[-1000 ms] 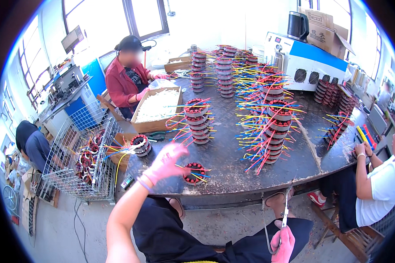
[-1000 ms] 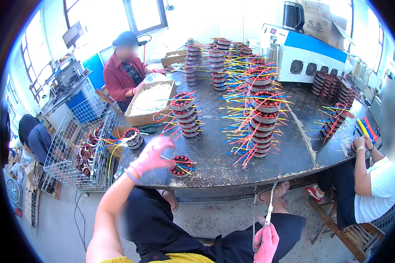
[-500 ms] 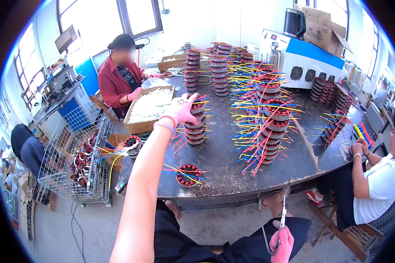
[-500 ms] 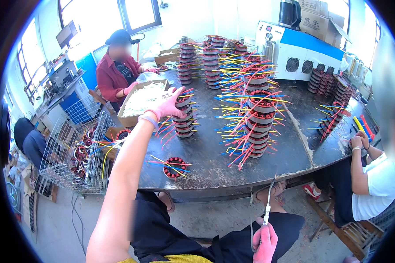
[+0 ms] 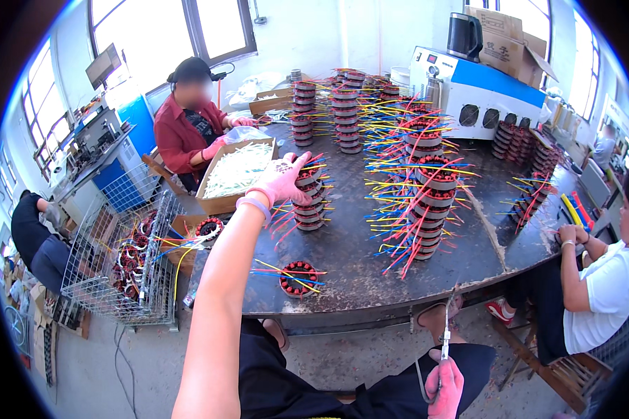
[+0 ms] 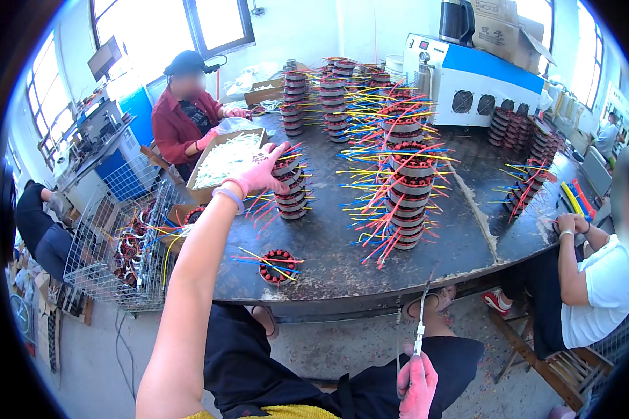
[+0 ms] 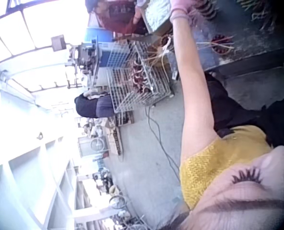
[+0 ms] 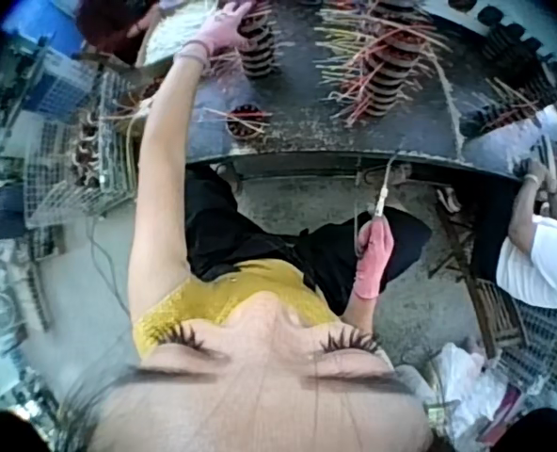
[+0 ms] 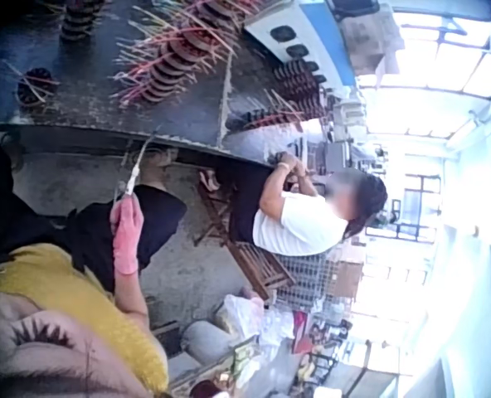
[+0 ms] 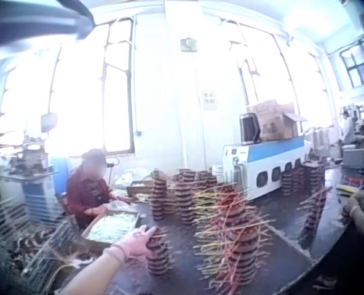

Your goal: The person is soldering wire ends on electrical motor stator coils using a soldering iron and wire. They pick up individual coils from a pile, solder several connection points on each, and then place the completed coils into a growing stack on the table.

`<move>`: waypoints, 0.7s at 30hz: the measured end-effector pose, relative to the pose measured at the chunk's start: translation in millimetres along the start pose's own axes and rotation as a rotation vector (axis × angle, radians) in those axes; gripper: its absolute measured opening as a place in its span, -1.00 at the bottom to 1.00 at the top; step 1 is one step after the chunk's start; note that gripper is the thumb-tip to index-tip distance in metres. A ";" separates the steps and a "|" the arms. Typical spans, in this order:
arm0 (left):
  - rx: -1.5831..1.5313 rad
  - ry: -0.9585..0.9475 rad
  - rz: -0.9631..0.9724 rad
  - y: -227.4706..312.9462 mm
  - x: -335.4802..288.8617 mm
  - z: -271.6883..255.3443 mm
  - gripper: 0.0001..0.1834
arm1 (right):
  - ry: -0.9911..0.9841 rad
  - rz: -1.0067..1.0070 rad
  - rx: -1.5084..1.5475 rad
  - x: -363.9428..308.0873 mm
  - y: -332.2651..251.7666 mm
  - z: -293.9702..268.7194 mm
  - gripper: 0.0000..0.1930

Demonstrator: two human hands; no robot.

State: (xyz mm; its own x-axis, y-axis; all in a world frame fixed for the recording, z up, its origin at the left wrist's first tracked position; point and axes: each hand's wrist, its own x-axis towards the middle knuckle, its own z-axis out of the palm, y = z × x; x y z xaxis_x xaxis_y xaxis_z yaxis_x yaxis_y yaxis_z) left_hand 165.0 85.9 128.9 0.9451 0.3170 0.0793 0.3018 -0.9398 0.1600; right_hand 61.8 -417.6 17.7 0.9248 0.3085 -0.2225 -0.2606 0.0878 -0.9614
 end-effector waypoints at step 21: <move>-0.326 0.110 0.100 -22.0 -0.7 11.1 0.16 | 0.009 0.011 0.023 1.6 0.4 0.6 -0.61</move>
State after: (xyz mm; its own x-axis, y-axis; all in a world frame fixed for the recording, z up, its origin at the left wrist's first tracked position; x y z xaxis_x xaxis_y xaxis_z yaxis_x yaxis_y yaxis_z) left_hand 159.2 104.9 114.4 0.9436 0.2534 0.2129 0.1354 -0.8825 0.4505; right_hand 63.0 -416.5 17.1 0.9244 0.3009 -0.2345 -0.2768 0.1060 -0.9551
